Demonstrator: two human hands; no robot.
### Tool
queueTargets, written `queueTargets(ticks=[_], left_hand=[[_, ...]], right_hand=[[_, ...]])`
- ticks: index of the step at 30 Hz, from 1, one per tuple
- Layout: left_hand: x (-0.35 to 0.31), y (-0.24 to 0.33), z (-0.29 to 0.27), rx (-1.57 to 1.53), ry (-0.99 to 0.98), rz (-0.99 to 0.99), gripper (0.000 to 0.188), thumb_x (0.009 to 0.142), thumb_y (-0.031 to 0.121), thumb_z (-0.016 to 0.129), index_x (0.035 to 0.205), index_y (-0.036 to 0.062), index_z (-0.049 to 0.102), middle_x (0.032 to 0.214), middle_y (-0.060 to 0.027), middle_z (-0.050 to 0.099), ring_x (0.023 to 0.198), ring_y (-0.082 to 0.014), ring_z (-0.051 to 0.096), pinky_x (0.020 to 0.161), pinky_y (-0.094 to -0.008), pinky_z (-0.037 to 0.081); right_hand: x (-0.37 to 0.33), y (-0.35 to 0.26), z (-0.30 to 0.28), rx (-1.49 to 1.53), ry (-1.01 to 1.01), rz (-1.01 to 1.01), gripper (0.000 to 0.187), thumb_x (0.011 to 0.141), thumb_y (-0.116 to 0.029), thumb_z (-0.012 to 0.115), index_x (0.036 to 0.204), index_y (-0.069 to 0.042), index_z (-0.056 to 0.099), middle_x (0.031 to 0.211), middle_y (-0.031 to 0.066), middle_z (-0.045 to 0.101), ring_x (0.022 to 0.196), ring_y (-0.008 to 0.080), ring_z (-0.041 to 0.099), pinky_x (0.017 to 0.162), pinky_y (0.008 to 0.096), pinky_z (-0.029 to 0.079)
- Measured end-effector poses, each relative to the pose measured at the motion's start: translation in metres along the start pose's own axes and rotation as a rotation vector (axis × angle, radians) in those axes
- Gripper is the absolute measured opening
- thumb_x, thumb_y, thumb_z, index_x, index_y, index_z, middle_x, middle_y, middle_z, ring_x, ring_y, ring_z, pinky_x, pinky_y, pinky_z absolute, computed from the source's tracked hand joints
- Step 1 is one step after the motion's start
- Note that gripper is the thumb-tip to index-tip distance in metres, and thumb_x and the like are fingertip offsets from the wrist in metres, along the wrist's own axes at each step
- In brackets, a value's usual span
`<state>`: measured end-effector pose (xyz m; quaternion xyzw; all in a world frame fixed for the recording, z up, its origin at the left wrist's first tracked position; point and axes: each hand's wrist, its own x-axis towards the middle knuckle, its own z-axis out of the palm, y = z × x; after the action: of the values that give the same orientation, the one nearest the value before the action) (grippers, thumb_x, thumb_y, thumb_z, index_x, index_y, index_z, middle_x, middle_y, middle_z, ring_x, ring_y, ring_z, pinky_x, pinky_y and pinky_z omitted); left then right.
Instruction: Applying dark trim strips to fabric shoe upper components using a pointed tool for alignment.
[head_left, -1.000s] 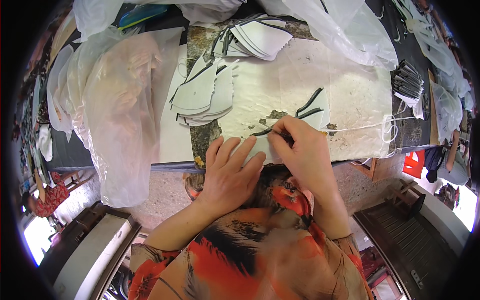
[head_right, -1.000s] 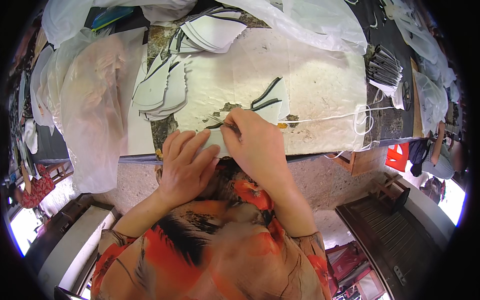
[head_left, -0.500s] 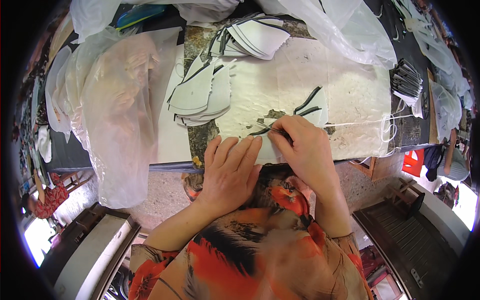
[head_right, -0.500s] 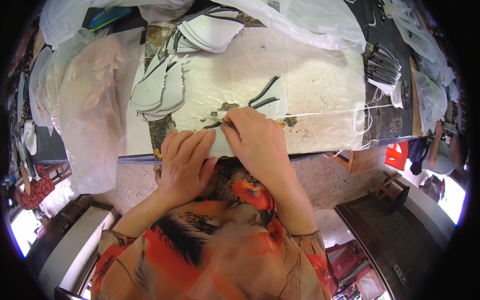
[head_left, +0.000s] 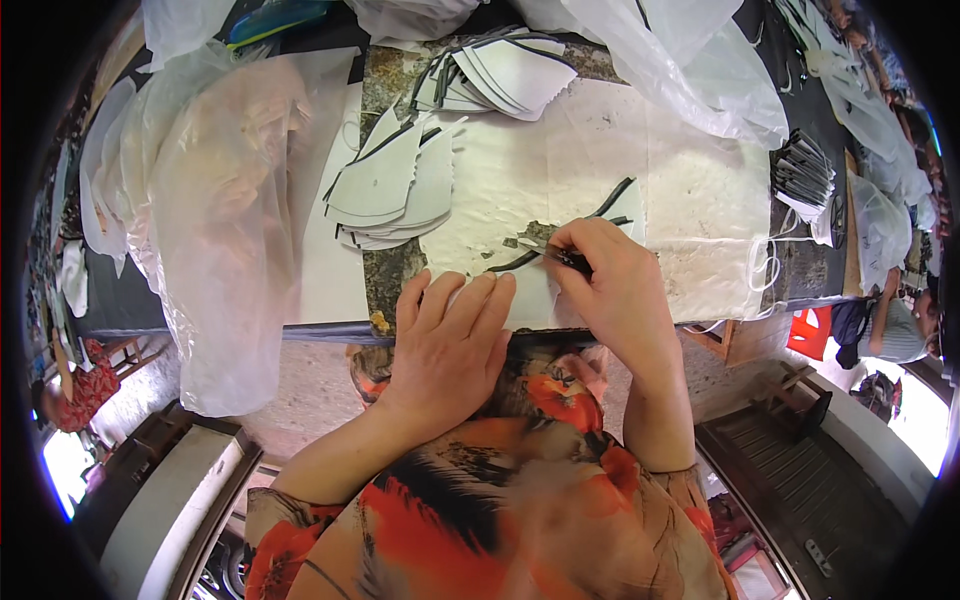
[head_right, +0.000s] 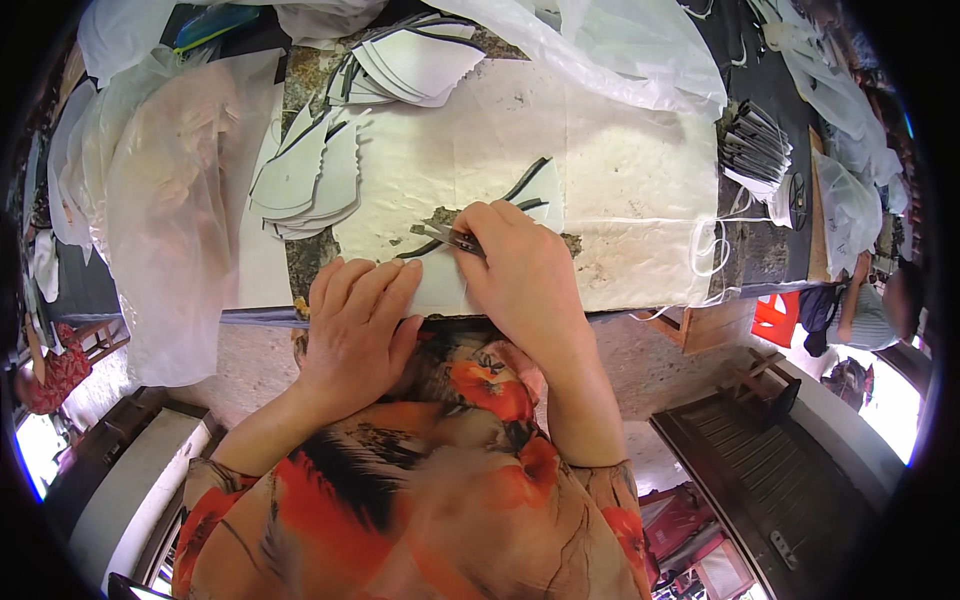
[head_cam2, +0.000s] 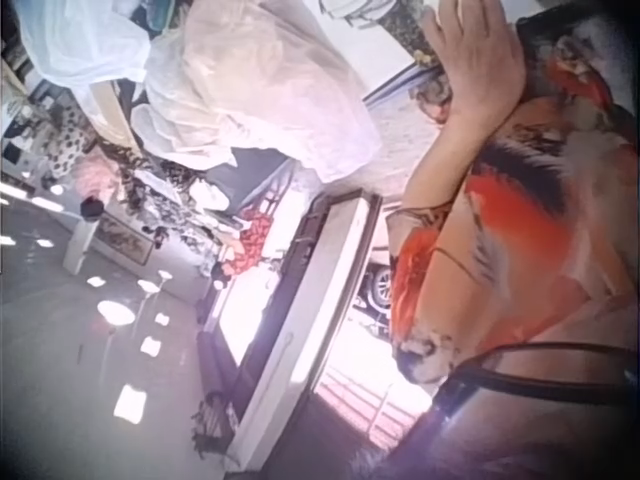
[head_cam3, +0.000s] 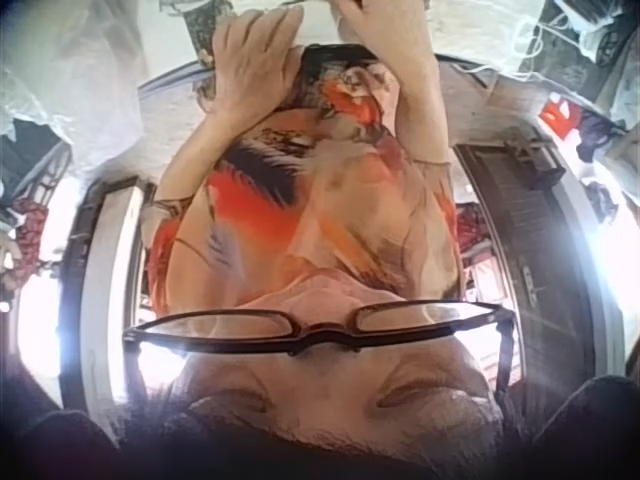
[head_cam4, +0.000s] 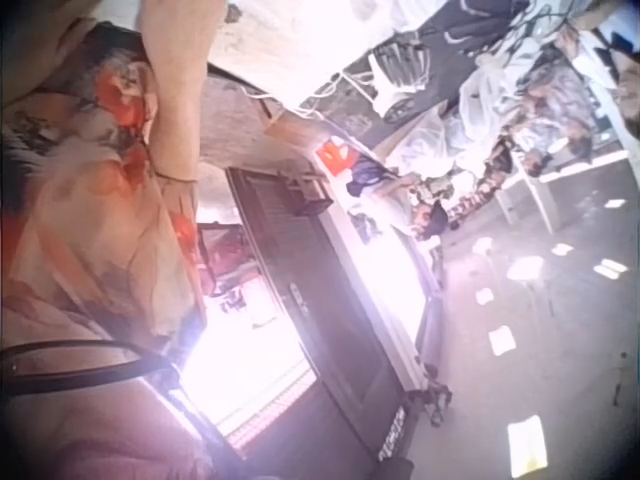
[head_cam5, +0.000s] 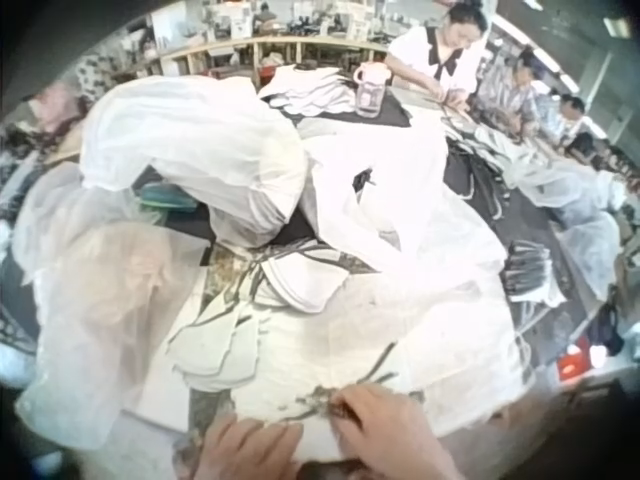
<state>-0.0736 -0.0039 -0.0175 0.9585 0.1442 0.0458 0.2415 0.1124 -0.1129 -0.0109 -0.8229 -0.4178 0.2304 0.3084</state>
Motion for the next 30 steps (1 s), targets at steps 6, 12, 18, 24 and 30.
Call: queueTargets(ticks=[6, 12, 18, 24, 30], left_hand=[[0.004, 0.002, -0.003, 0.018, -0.015, 0.004, 0.058, 0.085, 0.019, 0.072, 0.140, 0.0057, 0.059, 0.129, -0.0104, 0.059, 0.120, -0.0318, 0.051, 0.112, -0.0524, 0.036], [0.013, 0.006, -0.011, 0.048, -0.077, 0.016, 0.058, 0.086, 0.018, 0.068, 0.141, 0.0060, 0.058, 0.115, -0.0071, 0.056, 0.113, -0.0278, 0.051, 0.110, -0.0539, 0.035], [0.019, 0.009, -0.015, 0.077, -0.108, 0.016, 0.060, 0.084, 0.015, 0.067, 0.142, 0.0066, 0.058, 0.103, -0.0057, 0.053, 0.104, -0.0262, 0.052, 0.107, -0.0540, 0.037], [0.025, 0.012, -0.018, 0.126, -0.166, 0.019, 0.065, 0.080, 0.015, 0.071, 0.143, 0.0078, 0.058, 0.104, -0.0078, 0.055, 0.106, -0.0281, 0.052, 0.105, -0.0516, 0.038], [0.032, 0.012, -0.018, 0.093, -0.141, 0.039, 0.067, 0.077, 0.014, 0.070, 0.143, 0.0068, 0.058, 0.101, -0.0075, 0.055, 0.101, -0.0273, 0.052, 0.100, -0.0491, 0.039]], right_hand=[[0.004, 0.001, -0.004, -0.019, -0.006, 0.008, 0.012, 0.089, -0.011, 0.067, 0.099, -0.005, 0.064, 0.093, 0.0150, 0.067, 0.085, 0.0395, 0.066, 0.073, 0.0473, 0.054], [0.007, 0.006, -0.005, 0.063, 0.024, 0.059, 0.014, 0.088, -0.009, 0.069, 0.099, -0.001, 0.065, 0.091, 0.0155, 0.067, 0.084, 0.0342, 0.066, 0.075, 0.0411, 0.053], [0.011, 0.010, -0.007, 0.124, 0.032, 0.121, 0.015, 0.089, -0.008, 0.071, 0.099, 0.002, 0.066, 0.086, 0.0137, 0.066, 0.077, 0.0232, 0.064, 0.073, 0.0341, 0.051], [0.012, 0.014, -0.009, 0.168, 0.034, 0.162, 0.016, 0.090, -0.009, 0.071, 0.099, 0.002, 0.066, 0.085, 0.0116, 0.066, 0.076, 0.0175, 0.061, 0.072, 0.0315, 0.050], [0.014, 0.013, -0.007, 0.190, 0.050, 0.224, 0.017, 0.090, -0.015, 0.068, 0.098, 0.000, 0.068, 0.090, 0.0196, 0.069, 0.085, 0.0378, 0.068, 0.077, 0.0430, 0.053]])
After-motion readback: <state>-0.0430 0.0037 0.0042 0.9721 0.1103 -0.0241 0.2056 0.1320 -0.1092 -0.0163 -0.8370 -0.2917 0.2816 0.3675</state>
